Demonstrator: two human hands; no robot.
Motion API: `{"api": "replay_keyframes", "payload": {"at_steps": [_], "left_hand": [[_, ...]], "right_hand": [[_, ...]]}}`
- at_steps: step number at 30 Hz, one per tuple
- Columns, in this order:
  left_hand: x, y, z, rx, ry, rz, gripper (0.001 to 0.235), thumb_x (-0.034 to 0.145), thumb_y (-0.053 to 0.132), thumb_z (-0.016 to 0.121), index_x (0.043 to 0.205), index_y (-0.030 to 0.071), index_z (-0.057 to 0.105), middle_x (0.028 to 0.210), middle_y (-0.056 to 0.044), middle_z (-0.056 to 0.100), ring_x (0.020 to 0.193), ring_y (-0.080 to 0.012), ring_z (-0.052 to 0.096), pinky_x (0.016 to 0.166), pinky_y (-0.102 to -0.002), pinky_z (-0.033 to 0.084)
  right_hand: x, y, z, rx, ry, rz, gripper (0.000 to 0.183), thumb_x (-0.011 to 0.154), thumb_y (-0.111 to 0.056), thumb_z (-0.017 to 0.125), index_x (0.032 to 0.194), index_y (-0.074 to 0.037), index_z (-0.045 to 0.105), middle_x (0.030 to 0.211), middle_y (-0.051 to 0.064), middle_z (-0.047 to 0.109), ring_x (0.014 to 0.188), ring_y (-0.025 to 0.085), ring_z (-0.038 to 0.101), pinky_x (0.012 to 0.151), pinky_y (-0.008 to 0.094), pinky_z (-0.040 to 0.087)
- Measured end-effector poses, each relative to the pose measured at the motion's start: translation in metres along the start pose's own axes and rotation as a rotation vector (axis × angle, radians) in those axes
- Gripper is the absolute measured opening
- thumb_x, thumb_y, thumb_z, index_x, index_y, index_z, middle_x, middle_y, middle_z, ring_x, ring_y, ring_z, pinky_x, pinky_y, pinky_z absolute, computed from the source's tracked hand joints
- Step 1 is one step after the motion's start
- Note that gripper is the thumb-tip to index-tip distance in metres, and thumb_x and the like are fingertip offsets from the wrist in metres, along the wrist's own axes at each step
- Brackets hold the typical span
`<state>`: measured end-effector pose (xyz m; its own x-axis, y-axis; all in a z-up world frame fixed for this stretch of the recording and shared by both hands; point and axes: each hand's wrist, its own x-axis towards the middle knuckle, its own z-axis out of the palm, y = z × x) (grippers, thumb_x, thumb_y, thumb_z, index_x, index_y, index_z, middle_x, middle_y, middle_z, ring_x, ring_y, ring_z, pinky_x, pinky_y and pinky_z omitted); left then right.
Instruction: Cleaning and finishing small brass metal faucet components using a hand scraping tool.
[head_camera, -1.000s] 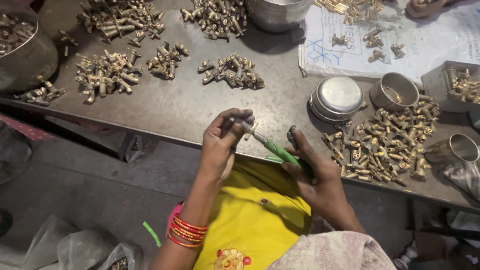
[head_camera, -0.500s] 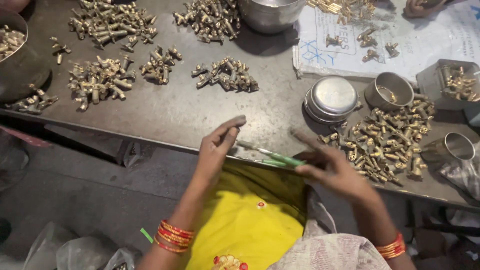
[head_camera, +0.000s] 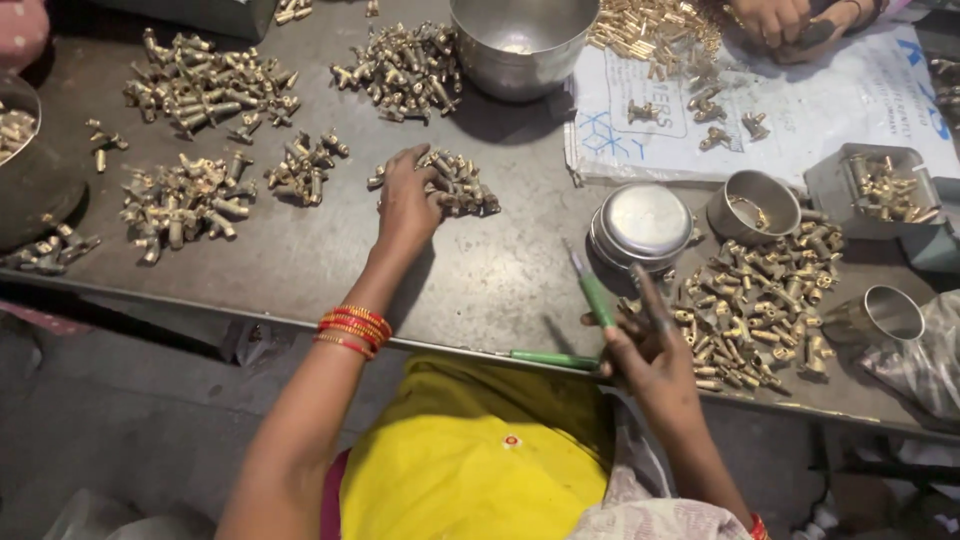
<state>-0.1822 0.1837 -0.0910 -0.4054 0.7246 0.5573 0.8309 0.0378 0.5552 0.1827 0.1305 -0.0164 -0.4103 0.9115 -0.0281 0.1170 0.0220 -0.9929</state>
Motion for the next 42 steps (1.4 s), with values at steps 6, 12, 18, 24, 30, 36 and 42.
{"api": "replay_keyframes", "payload": {"at_steps": [6, 12, 18, 24, 30, 36, 42], "left_hand": [[-0.032, 0.011, -0.020, -0.720, -0.078, -0.326, 0.022, 0.089, 0.005, 0.076, 0.110, 0.006, 0.076, 0.116, -0.013, 0.072, 0.105, -0.0219, 0.065, 0.090, -0.034, 0.051], [-0.083, 0.046, -0.041, -1.384, -0.116, -0.554, 0.013, 0.098, 0.002, 0.068, 0.111, 0.000, 0.069, 0.126, -0.016, 0.070, 0.104, -0.0192, 0.071, 0.094, -0.031, 0.058], [-0.096, 0.108, -0.078, -0.873, 0.054, -0.325, 0.015, 0.089, -0.005, 0.070, 0.103, 0.000, 0.071, 0.137, -0.013, 0.068, 0.122, -0.0199, 0.068, 0.101, -0.030, 0.057], [-0.105, 0.136, -0.095, -0.532, 0.185, -0.085, 0.018, 0.085, -0.005, 0.078, 0.102, 0.001, 0.073, 0.136, -0.013, 0.069, 0.123, -0.0219, 0.067, 0.104, -0.034, 0.054], [-0.119, 0.112, -0.077, -1.408, 0.112, -0.347, 0.042, 0.098, 0.005, 0.067, 0.138, 0.002, 0.053, 0.139, -0.012, 0.062, 0.126, -0.0245, 0.064, 0.109, -0.034, 0.051], [-0.128, 0.112, -0.094, -1.574, 0.035, -0.477, 0.040, 0.102, 0.008, 0.062, 0.140, -0.002, 0.054, 0.131, -0.021, 0.067, 0.121, -0.0279, 0.066, 0.108, -0.036, 0.052], [-0.134, 0.108, -0.102, -1.603, 0.037, -0.492, 0.037, 0.103, 0.005, 0.061, 0.138, -0.002, 0.056, 0.129, -0.020, 0.068, 0.119, -0.0271, 0.068, 0.109, -0.037, 0.052]], "right_hand": [[0.006, 0.020, 0.011, -0.065, -0.152, -0.103, 0.082, 0.094, -0.006, 0.063, 0.165, -0.017, 0.023, 0.110, 0.014, 0.077, 0.063, 0.009, 0.057, 0.056, 0.024, 0.051], [0.005, -0.009, 0.048, -0.194, -0.148, -0.126, 0.078, 0.092, -0.005, 0.068, 0.161, -0.020, 0.034, 0.106, 0.010, 0.077, 0.069, 0.006, 0.060, 0.060, 0.025, 0.054], [0.003, -0.024, 0.055, -0.418, -0.175, -0.386, 0.077, 0.094, -0.004, 0.070, 0.161, -0.020, 0.035, 0.109, 0.013, 0.079, 0.085, 0.011, 0.072, 0.072, 0.030, 0.057], [-0.001, -0.021, 0.057, -0.702, -0.034, -0.509, 0.076, 0.090, -0.006, 0.075, 0.156, -0.022, 0.041, 0.109, 0.013, 0.079, 0.078, 0.020, 0.072, 0.069, 0.035, 0.056], [-0.007, 0.006, 0.058, -0.409, -0.063, -0.587, 0.076, 0.091, 0.003, 0.069, 0.158, -0.016, 0.039, 0.132, 0.020, 0.070, 0.110, 0.021, 0.073, 0.086, 0.033, 0.060], [-0.010, 0.006, 0.059, -0.367, -0.248, -0.520, 0.075, 0.093, 0.004, 0.064, 0.160, -0.012, 0.036, 0.131, 0.017, 0.071, 0.109, 0.018, 0.072, 0.087, 0.027, 0.055], [-0.006, 0.026, 0.058, -0.109, -0.411, -0.111, 0.074, 0.101, -0.013, 0.059, 0.168, -0.018, 0.026, 0.100, 0.010, 0.075, 0.067, 0.008, 0.052, 0.062, 0.024, 0.047]]}}
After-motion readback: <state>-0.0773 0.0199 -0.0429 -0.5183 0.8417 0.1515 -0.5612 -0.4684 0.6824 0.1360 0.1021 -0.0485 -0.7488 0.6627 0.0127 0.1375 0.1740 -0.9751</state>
